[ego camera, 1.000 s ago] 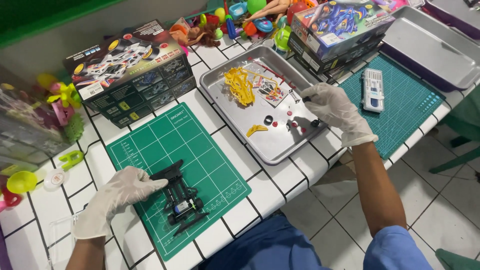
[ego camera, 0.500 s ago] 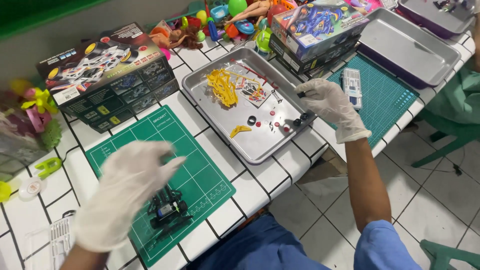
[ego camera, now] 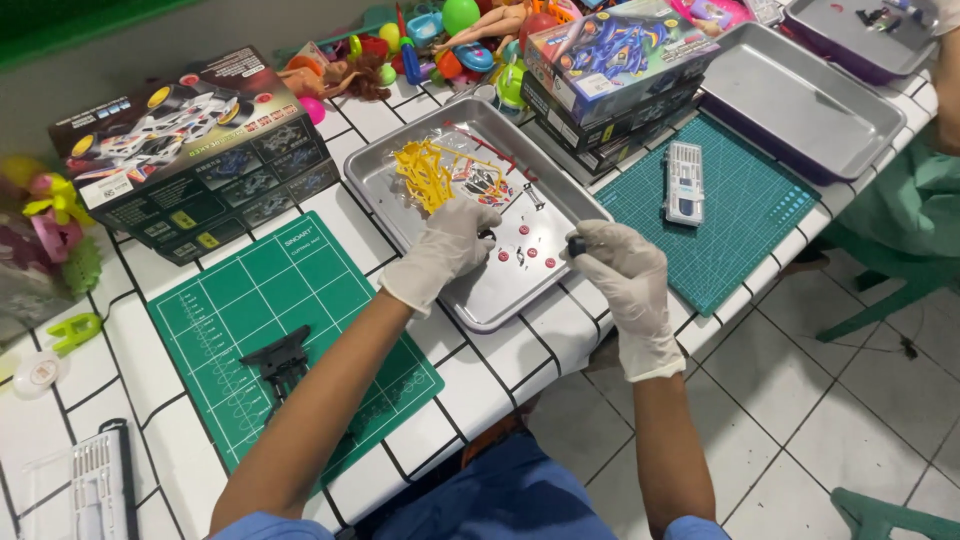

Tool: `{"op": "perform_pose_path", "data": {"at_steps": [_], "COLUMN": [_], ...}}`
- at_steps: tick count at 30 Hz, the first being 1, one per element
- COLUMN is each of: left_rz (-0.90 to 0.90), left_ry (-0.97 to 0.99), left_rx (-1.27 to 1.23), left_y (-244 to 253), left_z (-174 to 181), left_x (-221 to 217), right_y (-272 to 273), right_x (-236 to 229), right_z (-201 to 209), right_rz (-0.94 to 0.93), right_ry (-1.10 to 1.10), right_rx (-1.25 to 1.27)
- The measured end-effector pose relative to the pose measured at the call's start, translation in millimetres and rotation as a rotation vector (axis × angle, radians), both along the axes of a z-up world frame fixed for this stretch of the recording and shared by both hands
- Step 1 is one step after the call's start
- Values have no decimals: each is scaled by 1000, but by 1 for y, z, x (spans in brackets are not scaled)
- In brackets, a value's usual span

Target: The person assembles a black plastic model chassis on a green cutting mat. They insert small black components into the frame, pick up parts from a metal tray, and fit them into the structure. The person repeatedly adjusts the position of the model and adds small pieces to the assembly.

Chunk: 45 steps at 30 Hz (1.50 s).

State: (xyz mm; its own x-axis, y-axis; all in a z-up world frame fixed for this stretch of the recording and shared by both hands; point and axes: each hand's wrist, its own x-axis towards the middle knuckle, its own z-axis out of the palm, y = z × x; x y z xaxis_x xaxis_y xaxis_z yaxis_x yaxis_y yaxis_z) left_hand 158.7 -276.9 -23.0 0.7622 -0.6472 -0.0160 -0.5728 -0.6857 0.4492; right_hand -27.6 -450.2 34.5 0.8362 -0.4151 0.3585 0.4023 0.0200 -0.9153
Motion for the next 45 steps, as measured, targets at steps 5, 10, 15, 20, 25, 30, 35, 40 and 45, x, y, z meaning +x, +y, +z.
{"op": "perform_pose_path", "data": {"at_steps": [5,10,15,20,25,30,35,40,45], "left_rz": [213,503,715,226,-190,86,-240,-383,-444], "left_ry": [580,796,625,-84,-667,-951,-383,-27,-171], "left_rx": [-652,-970,-1012,-683,-505,356,195,156,13], "left_y": [61,119,142,121,31,-17,-82,-116,-125], "left_z": [123,146,130,91,-7,-18,39,22,-1], "left_x": [-102,-174,-196,-131,-34,-20,-53,-41,-30], "right_y": [55,136,169,35,-20,-20,-32,-14,1], "right_x": [-23,-44,-44,8,-25,-78,-98,-99,-93], "right_z": [-4,19,30,4,14,-1,-31,-29,-31], "right_rz": [81,127,47,-328,-551,-530,-571,-495,-474], "right_ry": [-78,-56,56,-89,-52,145,207,163,178], "right_rx": [121,174,109,-333,-127,2,52,115,201]}}
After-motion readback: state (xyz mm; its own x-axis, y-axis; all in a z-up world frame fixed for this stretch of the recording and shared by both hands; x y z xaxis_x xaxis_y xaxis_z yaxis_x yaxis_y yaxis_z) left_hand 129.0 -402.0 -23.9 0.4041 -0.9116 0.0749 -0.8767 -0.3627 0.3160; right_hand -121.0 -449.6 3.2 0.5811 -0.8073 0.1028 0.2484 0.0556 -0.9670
